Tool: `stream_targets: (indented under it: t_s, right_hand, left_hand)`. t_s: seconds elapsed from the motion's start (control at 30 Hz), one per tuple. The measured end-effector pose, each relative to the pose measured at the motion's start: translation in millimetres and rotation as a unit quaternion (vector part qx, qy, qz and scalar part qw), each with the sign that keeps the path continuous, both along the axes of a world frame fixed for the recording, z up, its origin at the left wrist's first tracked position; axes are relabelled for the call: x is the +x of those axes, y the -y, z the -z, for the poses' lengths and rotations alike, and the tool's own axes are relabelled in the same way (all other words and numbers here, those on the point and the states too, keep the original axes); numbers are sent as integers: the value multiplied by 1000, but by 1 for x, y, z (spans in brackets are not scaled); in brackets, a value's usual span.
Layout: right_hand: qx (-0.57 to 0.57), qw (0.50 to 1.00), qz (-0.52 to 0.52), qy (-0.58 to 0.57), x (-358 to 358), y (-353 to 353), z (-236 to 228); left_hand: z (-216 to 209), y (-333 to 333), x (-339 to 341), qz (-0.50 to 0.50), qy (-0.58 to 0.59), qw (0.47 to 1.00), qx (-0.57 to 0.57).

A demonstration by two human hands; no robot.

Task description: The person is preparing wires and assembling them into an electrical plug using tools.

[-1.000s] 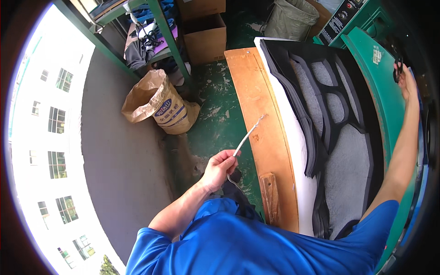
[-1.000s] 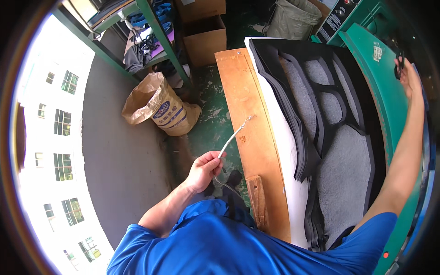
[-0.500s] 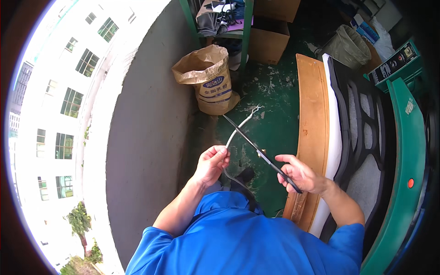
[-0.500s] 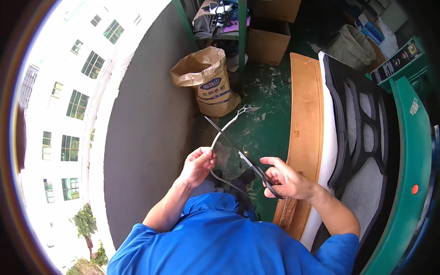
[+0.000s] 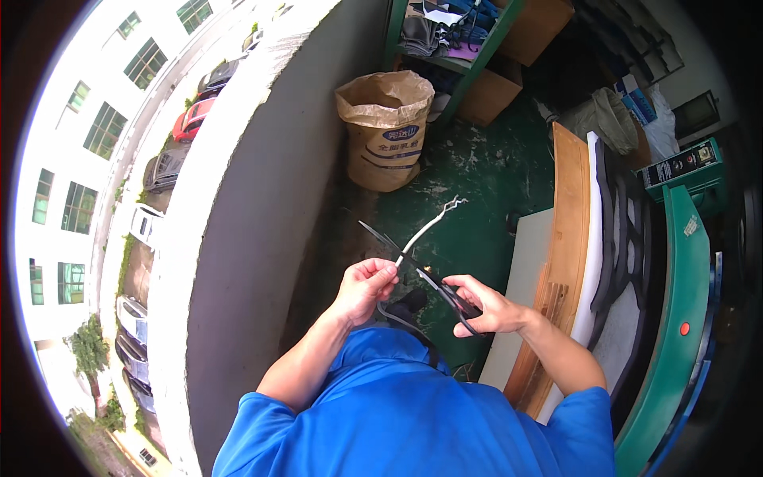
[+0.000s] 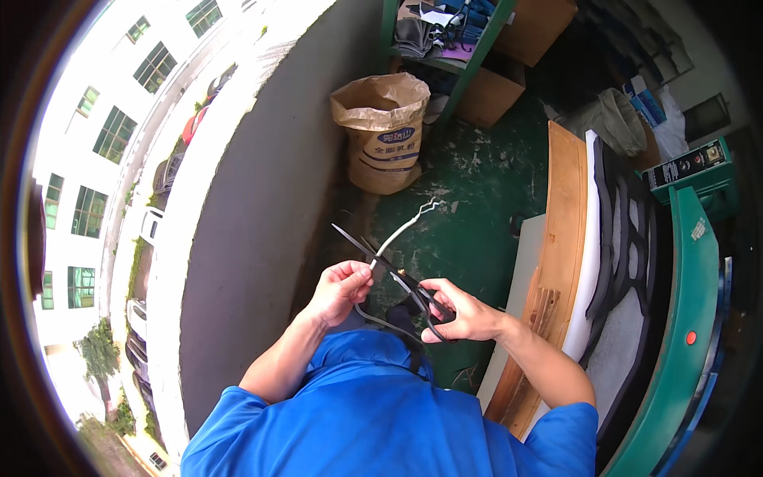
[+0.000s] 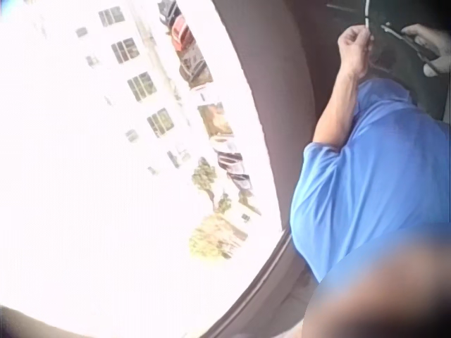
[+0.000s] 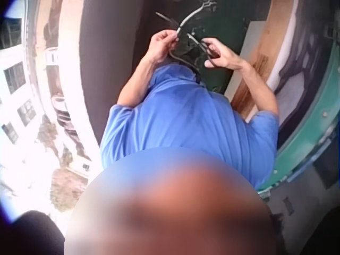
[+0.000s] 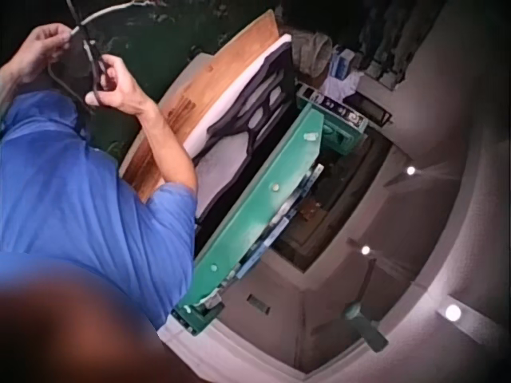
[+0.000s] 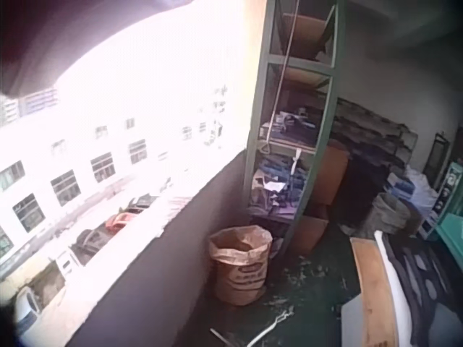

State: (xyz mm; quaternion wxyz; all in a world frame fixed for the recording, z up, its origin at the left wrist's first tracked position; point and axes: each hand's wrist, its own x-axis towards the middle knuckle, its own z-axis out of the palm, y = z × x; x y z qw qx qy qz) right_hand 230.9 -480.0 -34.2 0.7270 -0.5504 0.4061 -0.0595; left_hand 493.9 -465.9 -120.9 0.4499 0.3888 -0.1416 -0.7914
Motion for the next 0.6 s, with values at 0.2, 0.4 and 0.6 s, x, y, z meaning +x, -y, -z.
stream_targets:
  t_s: [0.2,0.4,0.6]
  right_hand:
    - [-11,999,-21,-35,46,7,12]
    - [-17,998,56,12,57,19,45]
    - [-82,979,179,47,7,26,20]
  left_hand:
    - [12,-9,40,-28,62,998,-9]
    - [15,3,61,-51,75,996,-16]
    - [20,20,32,-32,71,997,-15]
